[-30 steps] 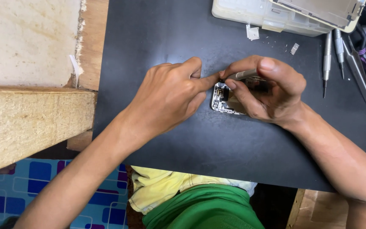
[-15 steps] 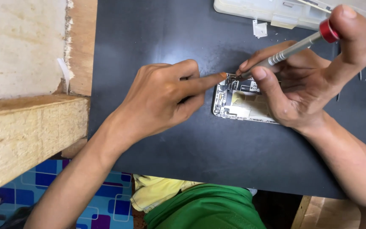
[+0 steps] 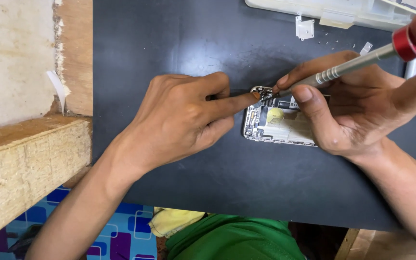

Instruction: A person uses a precision screwdriver to work on the internal circuitry and chassis of a mobile phone.

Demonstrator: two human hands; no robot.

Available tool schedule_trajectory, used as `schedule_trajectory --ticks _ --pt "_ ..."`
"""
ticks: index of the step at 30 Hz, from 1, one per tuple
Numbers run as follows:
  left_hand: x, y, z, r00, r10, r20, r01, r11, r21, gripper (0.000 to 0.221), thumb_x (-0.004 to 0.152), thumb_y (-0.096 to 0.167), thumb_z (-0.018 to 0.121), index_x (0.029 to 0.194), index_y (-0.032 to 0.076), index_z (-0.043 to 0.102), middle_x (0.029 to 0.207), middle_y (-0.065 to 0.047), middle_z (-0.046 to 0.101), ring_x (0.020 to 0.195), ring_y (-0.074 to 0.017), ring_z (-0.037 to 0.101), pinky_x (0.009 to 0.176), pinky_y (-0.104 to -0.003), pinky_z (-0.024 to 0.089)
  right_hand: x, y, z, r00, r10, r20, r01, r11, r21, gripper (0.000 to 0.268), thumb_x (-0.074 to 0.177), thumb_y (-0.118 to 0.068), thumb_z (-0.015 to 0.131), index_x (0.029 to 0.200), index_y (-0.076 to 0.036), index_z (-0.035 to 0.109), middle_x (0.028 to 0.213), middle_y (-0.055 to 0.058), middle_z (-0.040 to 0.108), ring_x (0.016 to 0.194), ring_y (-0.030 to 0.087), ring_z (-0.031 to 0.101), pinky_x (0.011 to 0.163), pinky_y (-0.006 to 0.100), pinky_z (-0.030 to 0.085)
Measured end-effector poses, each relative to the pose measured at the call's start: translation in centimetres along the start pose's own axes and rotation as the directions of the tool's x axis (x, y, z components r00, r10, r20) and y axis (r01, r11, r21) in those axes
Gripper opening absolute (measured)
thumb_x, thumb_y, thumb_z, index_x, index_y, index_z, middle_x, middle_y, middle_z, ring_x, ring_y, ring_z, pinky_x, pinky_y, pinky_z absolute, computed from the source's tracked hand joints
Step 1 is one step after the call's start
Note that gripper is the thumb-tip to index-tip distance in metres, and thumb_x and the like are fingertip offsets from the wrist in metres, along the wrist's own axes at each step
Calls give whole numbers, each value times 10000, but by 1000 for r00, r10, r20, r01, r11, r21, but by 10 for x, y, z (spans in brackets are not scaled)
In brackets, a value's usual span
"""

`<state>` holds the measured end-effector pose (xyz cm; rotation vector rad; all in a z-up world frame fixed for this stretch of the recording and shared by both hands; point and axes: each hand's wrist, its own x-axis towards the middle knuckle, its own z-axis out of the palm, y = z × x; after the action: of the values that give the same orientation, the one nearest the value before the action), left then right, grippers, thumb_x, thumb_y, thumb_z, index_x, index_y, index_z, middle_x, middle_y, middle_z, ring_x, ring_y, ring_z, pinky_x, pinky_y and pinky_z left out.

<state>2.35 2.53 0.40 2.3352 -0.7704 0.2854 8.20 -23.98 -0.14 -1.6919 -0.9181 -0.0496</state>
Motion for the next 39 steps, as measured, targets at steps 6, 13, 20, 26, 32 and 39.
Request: schedule_trajectory --ticks 6,13,20,26,32,39 --pt "-1 -1 2 1000 5 -4 -5 1000 10 292 1008 24 681 1253 151 776 885 -18 577 553 -201 502 450 -328 371 20 -8 -1 992 -31 122 61 967 -246 252 1054 136 605 1110 272 400 892 288 703 748 376 728 648 413 585" --pt "0 0 2 1000 5 0 -5 999 35 314 1012 19 659 1282 143 761 886 -11 575 564 -186 502 442 -322 371 23 -13 -1 986 -75 151 111 963 -244 464 1045 119 598 1225 216 181 906 323 691 747 394 730 669 431 617" --pt "6 5 5 996 -3 -88 8 998 56 149 1045 91 770 1187 129 796 830 12 583 557 -165 520 444 -317 340 21 -9 3 989 -127 70 136 981 -136 952 948 243 588 1561 -319 125 851 455 661 716 510 727 649 519 611" --pt "7 5 6 996 -8 -89 14 997 70 144 1042 92 763 1175 140 793 837 15 592 542 -169 511 436 -316 329 15 -9 -4 991 66 119 -32 962 -270 236 1040 86 618 1188 61 436 918 276 717 772 358 728 674 356 549" --pt "6 5 4 997 -6 -77 10 998 56 158 1044 85 747 1189 134 783 862 10 600 557 -179 537 454 -322 348 -3 6 -2 999 -49 10 49 995 -87 1083 968 246 702 1598 -356 60 1045 579 712 789 562 819 771 608 741" --pt "11 7 6 993 -25 -115 30 999 40 71 1054 157 750 1068 113 804 813 13 597 510 -176 511 422 -323 312 6 2 -1 994 -94 46 99 989 -110 1143 896 236 680 1591 -443 78 1302 656 529 775 579 769 771 645 705"
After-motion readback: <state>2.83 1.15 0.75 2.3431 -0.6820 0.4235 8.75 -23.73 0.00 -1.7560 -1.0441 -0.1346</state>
